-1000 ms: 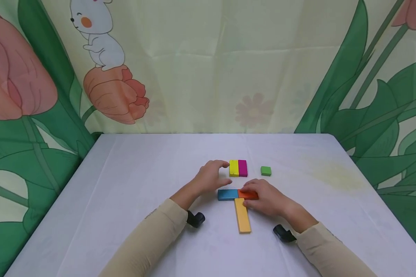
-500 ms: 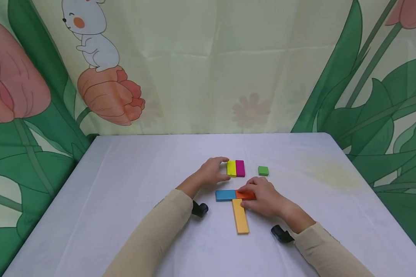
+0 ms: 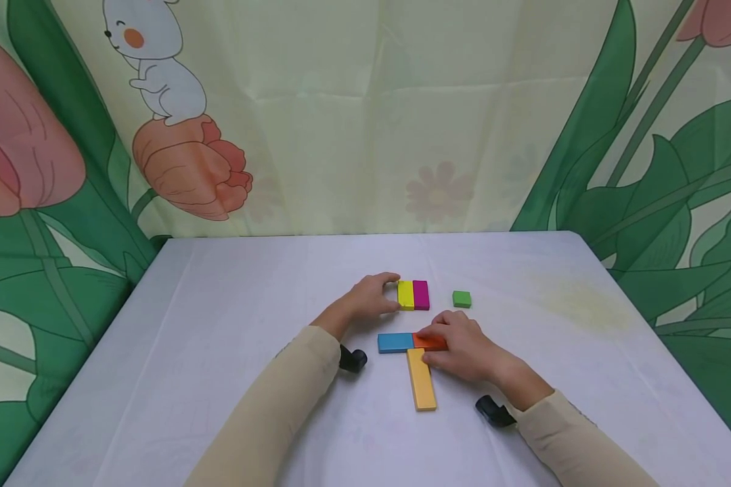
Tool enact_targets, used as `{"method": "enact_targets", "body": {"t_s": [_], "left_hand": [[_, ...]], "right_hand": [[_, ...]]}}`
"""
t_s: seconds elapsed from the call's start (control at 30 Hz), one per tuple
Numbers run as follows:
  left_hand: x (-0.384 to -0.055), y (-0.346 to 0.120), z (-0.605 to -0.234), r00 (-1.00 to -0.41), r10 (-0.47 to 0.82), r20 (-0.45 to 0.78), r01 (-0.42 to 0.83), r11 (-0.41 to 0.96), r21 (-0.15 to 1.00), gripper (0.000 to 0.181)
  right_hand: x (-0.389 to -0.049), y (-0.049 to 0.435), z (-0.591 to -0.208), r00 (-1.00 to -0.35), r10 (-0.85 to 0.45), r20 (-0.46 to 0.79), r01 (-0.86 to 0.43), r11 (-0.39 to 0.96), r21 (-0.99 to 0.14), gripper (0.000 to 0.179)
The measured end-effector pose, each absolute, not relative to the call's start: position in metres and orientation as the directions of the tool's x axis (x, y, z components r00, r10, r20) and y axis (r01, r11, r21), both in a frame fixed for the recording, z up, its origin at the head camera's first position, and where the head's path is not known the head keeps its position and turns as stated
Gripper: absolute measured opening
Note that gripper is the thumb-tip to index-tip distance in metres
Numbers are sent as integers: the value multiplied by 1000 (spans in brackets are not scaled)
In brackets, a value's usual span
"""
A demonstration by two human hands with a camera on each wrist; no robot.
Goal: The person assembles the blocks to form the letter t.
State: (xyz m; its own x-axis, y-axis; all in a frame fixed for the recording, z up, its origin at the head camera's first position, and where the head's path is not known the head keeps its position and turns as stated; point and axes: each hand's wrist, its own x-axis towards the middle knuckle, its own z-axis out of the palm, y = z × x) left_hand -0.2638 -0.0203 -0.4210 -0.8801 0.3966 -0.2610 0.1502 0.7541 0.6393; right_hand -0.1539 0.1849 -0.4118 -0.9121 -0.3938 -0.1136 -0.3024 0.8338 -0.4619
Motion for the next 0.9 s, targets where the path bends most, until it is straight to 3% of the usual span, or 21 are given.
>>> {"method": "enact_targets", "body": {"t_s": [0.37,0.9], "left_hand": [[-269,-21,-424,-868,417,-270,155,744,650,68],[-266,-19,-415,-870,427,-247,236,800,552,62]], "right_hand": [[-153,184,-412,-914,-386,-126,-283,830,-481,42],[-156,184,-414,-915,-385,-123,-288,835,-468,44]]}}
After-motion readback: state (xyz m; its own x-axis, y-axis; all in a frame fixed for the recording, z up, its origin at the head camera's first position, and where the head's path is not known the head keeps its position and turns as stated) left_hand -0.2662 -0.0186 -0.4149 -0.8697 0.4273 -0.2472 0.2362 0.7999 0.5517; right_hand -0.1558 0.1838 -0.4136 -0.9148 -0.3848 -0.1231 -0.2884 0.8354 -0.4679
